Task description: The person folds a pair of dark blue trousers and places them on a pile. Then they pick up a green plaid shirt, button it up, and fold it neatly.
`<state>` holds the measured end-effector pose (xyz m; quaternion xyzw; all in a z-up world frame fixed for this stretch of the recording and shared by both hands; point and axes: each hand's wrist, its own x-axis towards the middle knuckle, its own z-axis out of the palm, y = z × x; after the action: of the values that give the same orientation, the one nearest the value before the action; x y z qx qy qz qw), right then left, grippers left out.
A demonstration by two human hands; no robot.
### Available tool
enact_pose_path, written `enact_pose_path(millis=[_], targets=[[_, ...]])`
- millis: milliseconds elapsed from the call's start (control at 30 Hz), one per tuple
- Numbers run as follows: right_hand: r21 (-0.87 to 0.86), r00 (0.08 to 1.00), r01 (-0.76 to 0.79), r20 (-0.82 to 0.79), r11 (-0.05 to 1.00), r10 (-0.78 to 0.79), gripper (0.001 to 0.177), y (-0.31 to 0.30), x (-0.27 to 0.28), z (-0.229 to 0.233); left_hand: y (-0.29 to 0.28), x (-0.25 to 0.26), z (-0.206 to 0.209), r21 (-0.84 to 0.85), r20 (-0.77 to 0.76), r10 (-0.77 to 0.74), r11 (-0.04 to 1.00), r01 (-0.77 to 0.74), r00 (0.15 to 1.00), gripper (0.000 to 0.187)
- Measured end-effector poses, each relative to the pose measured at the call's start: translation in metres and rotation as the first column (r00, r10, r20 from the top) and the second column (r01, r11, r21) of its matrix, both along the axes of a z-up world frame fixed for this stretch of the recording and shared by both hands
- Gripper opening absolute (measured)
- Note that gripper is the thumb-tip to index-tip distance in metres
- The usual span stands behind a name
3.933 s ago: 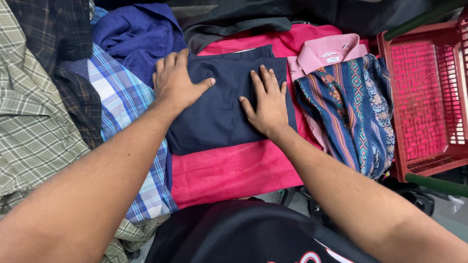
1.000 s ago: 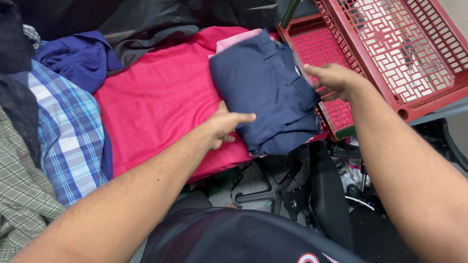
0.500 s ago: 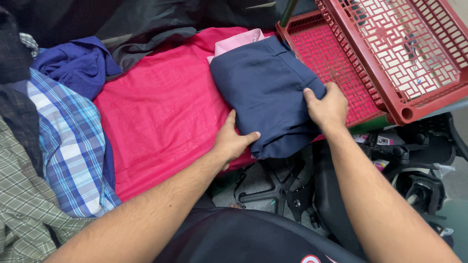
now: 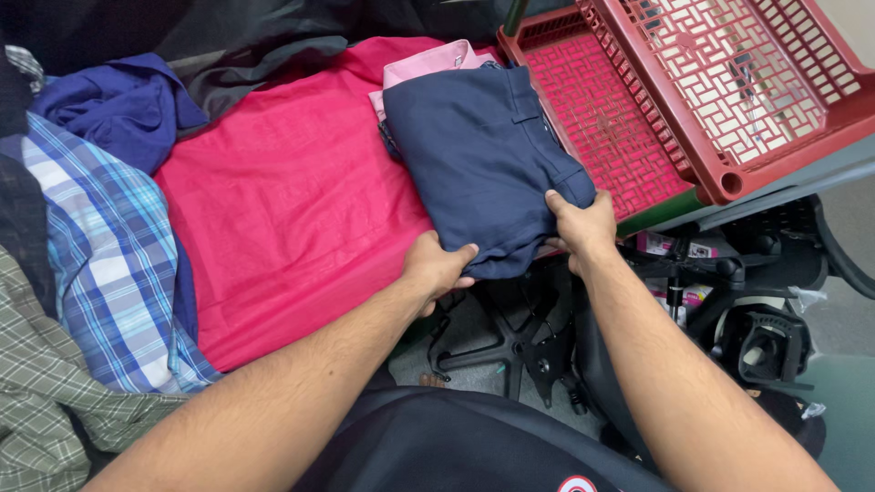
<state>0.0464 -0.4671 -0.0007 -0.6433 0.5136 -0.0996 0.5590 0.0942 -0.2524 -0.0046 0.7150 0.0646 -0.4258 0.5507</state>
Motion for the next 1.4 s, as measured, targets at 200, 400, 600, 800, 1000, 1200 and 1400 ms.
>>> enact_pose_path(millis=[200, 400, 600, 800, 1000, 1200, 1400], targets=[[-0.353, 0.996, -0.081, -0.072, 0.932, 0.059, 0.071, -0.019, -0.006, -0.020, -0.004, -0.010, -0.012, 0.019, -0.004, -0.065, 0.998, 0.066, 0.998, 0.031], [-0.703, 0.966, -0.232, -0.246, 0.673, 0.077, 0.095, -0.004, -0.008, -0.031, 0.014, -0.012, -0.021, 0.170, -0.038, -0.095, 0.980, 0.101, 0.995, 0.031], [-0.843, 0.901, -0.401, -0.291, 0.360, 0.323, 0.080, 0.051, -0.007, -0.017, 0.010, -0.003, -0.038, 0.128, -0.016, -0.107, 0.986, 0.109, 0.994, 0.031], [-0.591, 0.717, -0.696, -0.549, 0.408, 0.429, 0.077, 0.057, 0.001, -0.015, 0.026, -0.004, -0.040, 0.158, 0.057, -0.118, 0.982, 0.108, 0.991, 0.025], [-0.819, 0.802, -0.500, -0.315, 0.282, 0.507, 0.068, 0.064, -0.008, -0.016, 0.064, -0.025, -0.020, 0.106, 0.050, 0.116, 0.987, -0.121, 0.992, 0.023], [-0.790, 0.589, -0.533, -0.089, 0.304, 0.803, 0.050, 0.117, -0.011, -0.012, 0.097, -0.058, -0.004, 0.057, 0.032, 0.374, 0.925, -0.375, 0.927, 0.020], [-0.778, 0.468, -0.582, -0.083, 0.237, 0.880, 0.045, 0.164, -0.003, -0.007, 0.136, -0.070, -0.003, 0.026, 0.049, 0.538, 0.841, -0.540, 0.841, 0.020]])
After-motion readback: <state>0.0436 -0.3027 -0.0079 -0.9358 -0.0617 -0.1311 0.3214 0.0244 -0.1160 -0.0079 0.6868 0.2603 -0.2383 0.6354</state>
